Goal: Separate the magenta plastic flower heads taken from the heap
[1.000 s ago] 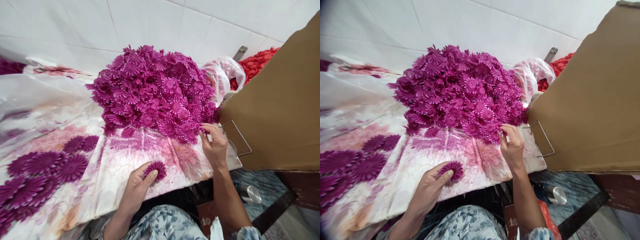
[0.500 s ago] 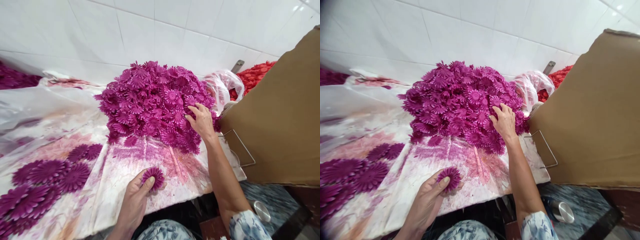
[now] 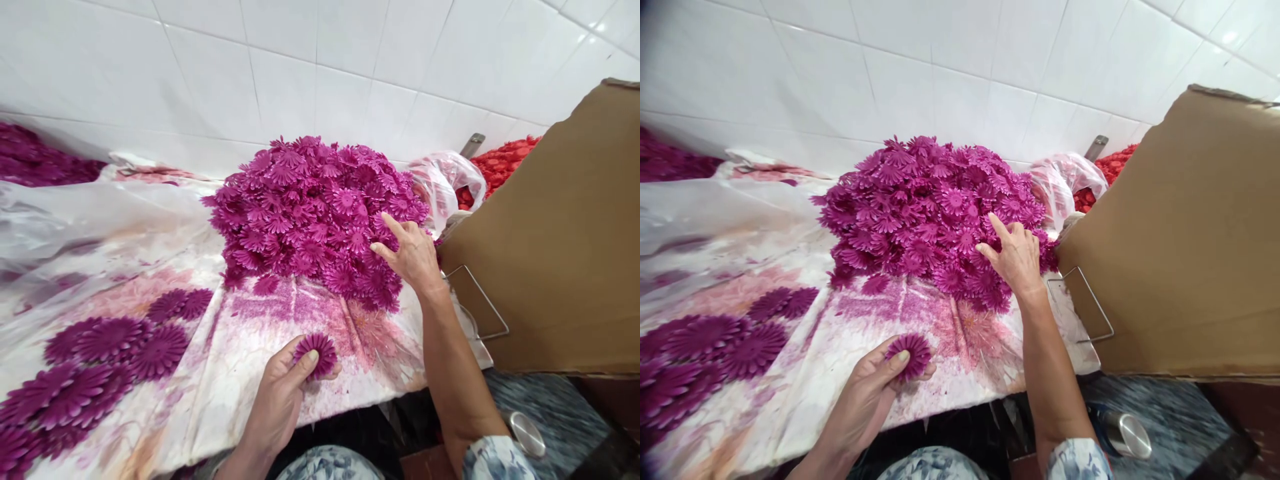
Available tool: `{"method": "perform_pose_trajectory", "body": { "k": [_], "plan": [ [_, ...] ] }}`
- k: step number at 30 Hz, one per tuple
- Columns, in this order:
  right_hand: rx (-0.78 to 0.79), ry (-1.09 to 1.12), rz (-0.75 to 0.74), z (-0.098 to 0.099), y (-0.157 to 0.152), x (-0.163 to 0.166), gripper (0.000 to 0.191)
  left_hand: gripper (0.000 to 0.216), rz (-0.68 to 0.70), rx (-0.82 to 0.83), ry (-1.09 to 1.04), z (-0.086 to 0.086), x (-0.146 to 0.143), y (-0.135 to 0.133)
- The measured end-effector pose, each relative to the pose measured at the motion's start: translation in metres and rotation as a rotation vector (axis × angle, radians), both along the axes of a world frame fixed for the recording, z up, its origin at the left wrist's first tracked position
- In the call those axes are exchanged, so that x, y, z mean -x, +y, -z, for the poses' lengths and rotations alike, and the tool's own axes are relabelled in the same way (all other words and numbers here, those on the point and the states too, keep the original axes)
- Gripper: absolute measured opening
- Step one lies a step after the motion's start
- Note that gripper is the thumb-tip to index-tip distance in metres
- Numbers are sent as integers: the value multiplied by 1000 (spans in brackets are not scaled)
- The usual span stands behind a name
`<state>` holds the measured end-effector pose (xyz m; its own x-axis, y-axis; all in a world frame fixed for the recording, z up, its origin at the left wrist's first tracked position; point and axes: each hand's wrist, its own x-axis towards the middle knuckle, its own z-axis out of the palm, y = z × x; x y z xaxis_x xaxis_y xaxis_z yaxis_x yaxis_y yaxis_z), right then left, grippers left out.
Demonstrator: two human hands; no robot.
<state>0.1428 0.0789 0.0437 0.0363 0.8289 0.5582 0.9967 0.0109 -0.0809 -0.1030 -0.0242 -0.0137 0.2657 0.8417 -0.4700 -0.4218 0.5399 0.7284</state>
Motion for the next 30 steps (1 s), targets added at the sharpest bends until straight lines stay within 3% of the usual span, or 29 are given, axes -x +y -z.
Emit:
{"method": "perform_pose_trajectory", "body": {
  "k": [4, 7, 11, 13, 15, 20, 30],
  "plan": [
    [-125, 31, -14, -9, -5, -2, 57, 27, -94, 5, -35, -2, -4, 3],
    [-150, 155, -84, -16, -25, 10, 42, 26, -168, -2, -48, -7, -10, 7],
    [1, 374, -429, -9, -68, 50, 16, 21, -260, -60, -101, -9, -23, 13],
    [65, 409, -606, 5, -86, 70, 11, 18, -243, -78, -113, -6, -28, 14],
    [102, 425, -686, 23, -96, 83, 9, 16, -200, -71, -146, -1, -31, 13],
    [152, 445, -706, 56, -101, 80, 10, 16, -43, 9, -280, 7, -26, 1],
    [117, 385, -589, 68, -114, 76, 9, 17, 47, -71, -214, 4, -31, -9]
  ]
}}
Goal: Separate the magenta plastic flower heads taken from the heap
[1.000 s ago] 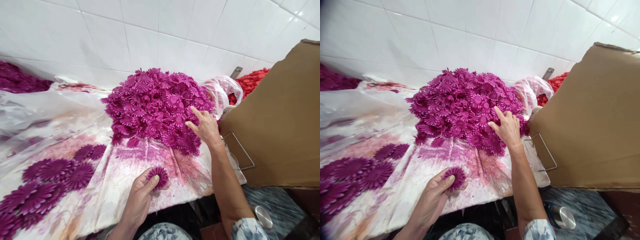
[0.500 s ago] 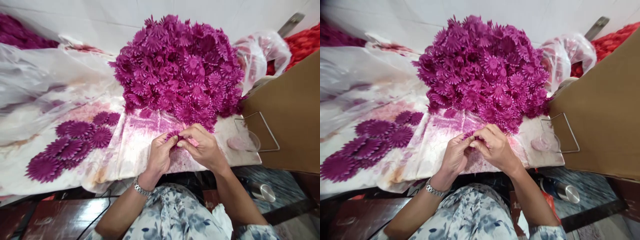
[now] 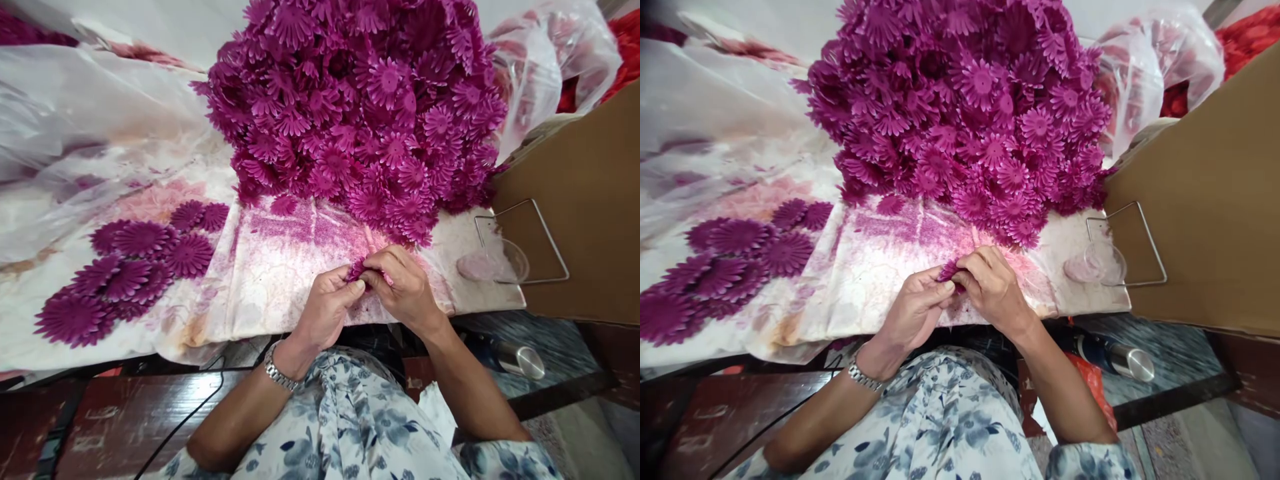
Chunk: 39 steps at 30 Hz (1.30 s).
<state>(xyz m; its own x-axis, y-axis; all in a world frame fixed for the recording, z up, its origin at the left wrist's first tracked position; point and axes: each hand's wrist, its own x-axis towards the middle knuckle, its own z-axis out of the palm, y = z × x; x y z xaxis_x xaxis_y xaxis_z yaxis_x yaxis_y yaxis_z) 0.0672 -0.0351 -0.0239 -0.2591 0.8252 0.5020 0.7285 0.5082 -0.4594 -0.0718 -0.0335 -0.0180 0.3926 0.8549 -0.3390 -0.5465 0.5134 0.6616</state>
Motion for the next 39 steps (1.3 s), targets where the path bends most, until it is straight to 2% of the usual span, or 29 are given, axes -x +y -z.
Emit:
{"method": "perform_pose_trajectory", "body": {
  "k": [6, 13, 19, 21, 23, 26, 29, 31, 34, 39],
  "plan": [
    [-76, 8, 80, 7, -3, 2, 11, 14, -26, 40, 48, 9, -6, -3],
    [149, 173, 61, 0, -7, -2, 9, 14, 57, 31, 69, 15, -1, -1],
    [164, 101, 27, -13, -10, -7, 11, 14, 100, -77, 211, 14, 12, -2],
    [157, 127, 87, -15, -10, -15, 11, 13, 77, -45, 247, 13, 19, -1],
    [113, 151, 220, -15, -8, -27, 9, 14, 27, -9, 280, 12, 27, 1],
    [9, -3, 385, -10, -6, -45, 12, 20, -23, 17, 290, 9, 34, 3],
    [50, -263, 424, -5, -7, -55, 17, 19, -51, 23, 220, 7, 31, 4],
    [75, -339, 440, -5, -11, -54, 19, 16, -69, 35, 176, 7, 26, 4],
    [7, -244, 386, -12, -16, -41, 20, 12, -74, 47, 155, 7, 17, 4],
    [39, -30, 9, -14, -15, -9, 10, 10, 5, 9, 130, 8, 8, 0]
  ]
}}
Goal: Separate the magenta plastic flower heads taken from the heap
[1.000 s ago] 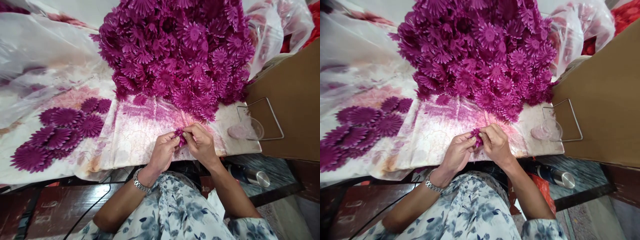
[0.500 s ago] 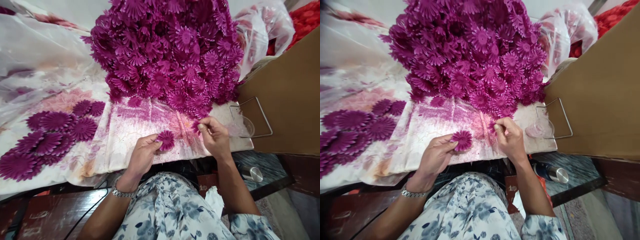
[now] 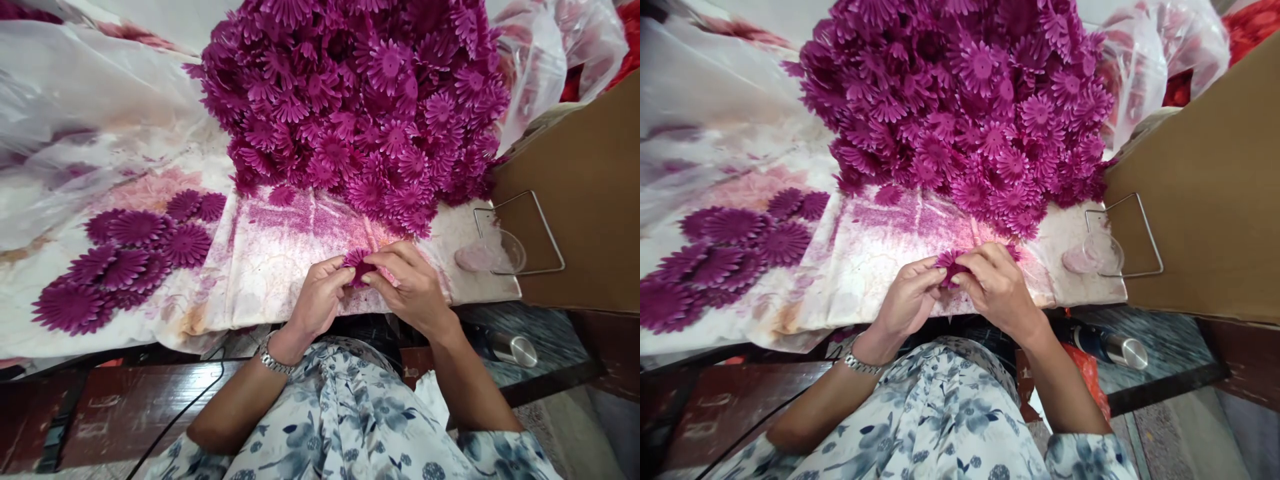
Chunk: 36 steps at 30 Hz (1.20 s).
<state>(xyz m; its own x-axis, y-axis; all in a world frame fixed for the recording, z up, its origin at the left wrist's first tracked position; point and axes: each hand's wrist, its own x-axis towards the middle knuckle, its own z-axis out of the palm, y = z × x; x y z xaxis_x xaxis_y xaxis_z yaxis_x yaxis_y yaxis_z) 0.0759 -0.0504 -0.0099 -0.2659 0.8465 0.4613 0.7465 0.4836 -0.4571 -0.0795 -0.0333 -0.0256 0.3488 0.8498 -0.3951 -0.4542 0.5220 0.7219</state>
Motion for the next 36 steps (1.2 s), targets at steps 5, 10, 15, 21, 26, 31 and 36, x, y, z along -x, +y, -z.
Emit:
{"method": "perform_pose_trajectory", "body": {
  "k": [5, 10, 15, 21, 26, 31, 36],
  "plan": [
    [43, 68, -27, 15, 2, 9, 2, 22, 115, -49, 5, 8, 2, -5],
    [6, 67, 13, 15, 0, 8, 9, 28, 150, -157, 55, 15, 4, -6],
    [29, 147, 67, 12, -1, 12, 11, 25, 116, -209, 107, 19, 3, -7],
    [-91, 210, 331, 9, -2, -5, 7, 26, 29, -117, 100, 12, 9, -5],
    [-234, 30, 465, 5, 7, -32, 6, 26, -44, -66, 116, 5, 21, -2],
    [-167, -217, 371, 17, 15, -42, 16, 17, -91, -65, 72, 4, 19, 1],
    [-180, -65, 380, 6, 2, -37, 14, 14, -82, -29, -4, 5, 10, 2]
  ]
}}
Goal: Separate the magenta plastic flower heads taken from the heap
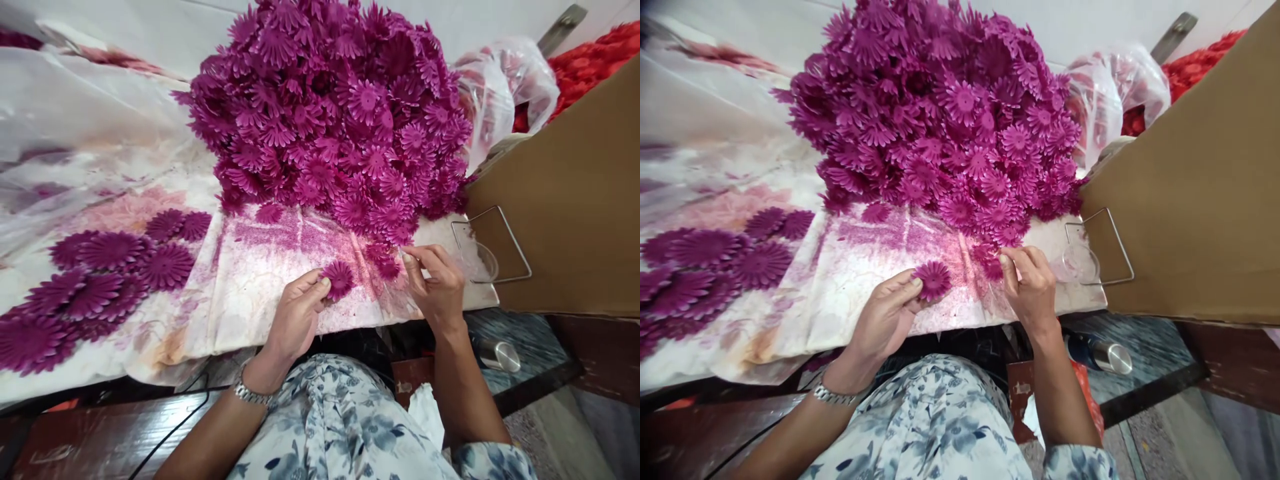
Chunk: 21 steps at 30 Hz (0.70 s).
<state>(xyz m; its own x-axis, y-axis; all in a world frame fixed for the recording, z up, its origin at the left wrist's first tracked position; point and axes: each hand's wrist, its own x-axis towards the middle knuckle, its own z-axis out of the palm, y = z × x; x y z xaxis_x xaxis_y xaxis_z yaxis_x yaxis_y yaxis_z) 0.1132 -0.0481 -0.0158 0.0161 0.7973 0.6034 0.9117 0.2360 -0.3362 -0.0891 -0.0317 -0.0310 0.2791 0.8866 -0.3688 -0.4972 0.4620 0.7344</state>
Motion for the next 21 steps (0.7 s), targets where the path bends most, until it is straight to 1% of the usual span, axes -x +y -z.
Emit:
{"method": "perform_pose_trajectory", "body": {
  "k": [3, 5, 6, 9, 12, 16, 18, 21],
  "plan": [
    [94, 84, -201, -9, -8, 18, 12, 14, 47, -1, -18, 0, -9, -3],
    [133, 51, -303, -9, -9, 31, 16, 16, 100, -1, -44, -1, -14, -6],
    [140, 28, -324, -7, -9, 36, 16, 18, 128, 5, -64, -1, -16, -7],
    [135, 10, -346, 2, -6, 44, 9, 22, 182, 35, -107, -2, -18, -10],
    [114, 31, -369, 8, -5, 44, 9, 26, 158, 24, -62, 0, -15, -11],
    [78, 48, -344, 8, -7, 45, 11, 31, 121, -28, -9, 5, -11, -13],
    [75, 121, -318, 6, -7, 47, 11, 30, 104, -37, 2, 5, -11, -14],
    [63, 259, -237, 3, -7, 50, 10, 24, 85, -43, -8, 2, -12, -13]
  ]
}}
